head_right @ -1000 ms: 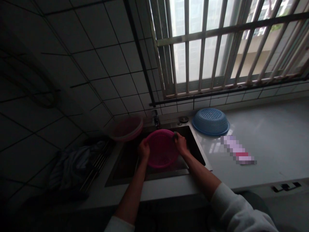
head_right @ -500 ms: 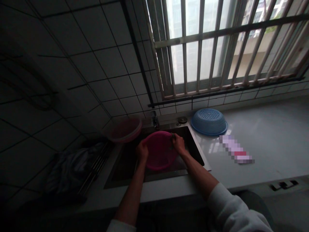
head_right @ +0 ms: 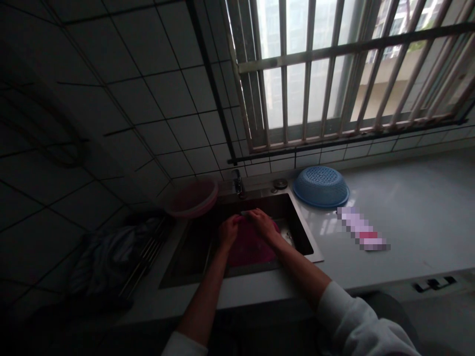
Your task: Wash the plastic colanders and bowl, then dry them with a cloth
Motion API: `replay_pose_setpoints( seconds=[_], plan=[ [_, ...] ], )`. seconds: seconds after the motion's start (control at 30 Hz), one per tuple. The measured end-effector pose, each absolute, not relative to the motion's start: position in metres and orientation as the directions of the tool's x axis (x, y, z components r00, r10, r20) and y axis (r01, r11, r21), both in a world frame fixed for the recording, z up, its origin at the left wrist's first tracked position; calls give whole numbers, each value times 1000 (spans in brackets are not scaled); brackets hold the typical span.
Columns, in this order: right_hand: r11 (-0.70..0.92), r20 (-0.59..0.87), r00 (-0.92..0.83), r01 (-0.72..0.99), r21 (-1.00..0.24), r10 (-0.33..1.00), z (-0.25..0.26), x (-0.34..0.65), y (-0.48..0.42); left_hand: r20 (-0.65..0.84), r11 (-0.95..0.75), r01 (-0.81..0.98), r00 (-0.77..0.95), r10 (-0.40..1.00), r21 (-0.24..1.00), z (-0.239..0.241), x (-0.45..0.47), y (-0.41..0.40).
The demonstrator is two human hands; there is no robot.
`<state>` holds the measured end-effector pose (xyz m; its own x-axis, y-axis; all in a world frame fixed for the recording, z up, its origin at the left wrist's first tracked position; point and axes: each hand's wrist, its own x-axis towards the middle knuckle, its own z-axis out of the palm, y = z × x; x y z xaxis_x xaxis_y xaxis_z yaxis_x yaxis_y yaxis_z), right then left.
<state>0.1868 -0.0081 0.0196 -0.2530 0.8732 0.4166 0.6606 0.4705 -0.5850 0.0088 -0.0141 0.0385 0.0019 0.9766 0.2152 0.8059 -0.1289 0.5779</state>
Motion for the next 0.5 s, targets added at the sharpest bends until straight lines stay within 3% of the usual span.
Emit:
replay_pose_setpoints(
  seconds=[0.1,0.2,0.27,0.37,0.5],
  plan=[
    [285,365,-1,627,-725,931,9,208,2,252,-5,775,-200,947,631,41,-4,-13],
    [137,278,135,622,-771,951,1,225,9,288,58,748,-325,901,662,40,-14,-11],
    [177,311,101,643,-745,945,1,225,7,287,33,756,-288,913,654,37,-13,-10],
    [361,400,-102,667,-652,911,9,206,-2,242,-63,794,-108,964,604,32,-1,-10],
    [485,388,-305,671,-560,870,16,186,-9,189,-147,821,48,981,551,33,14,-13]
  ],
)
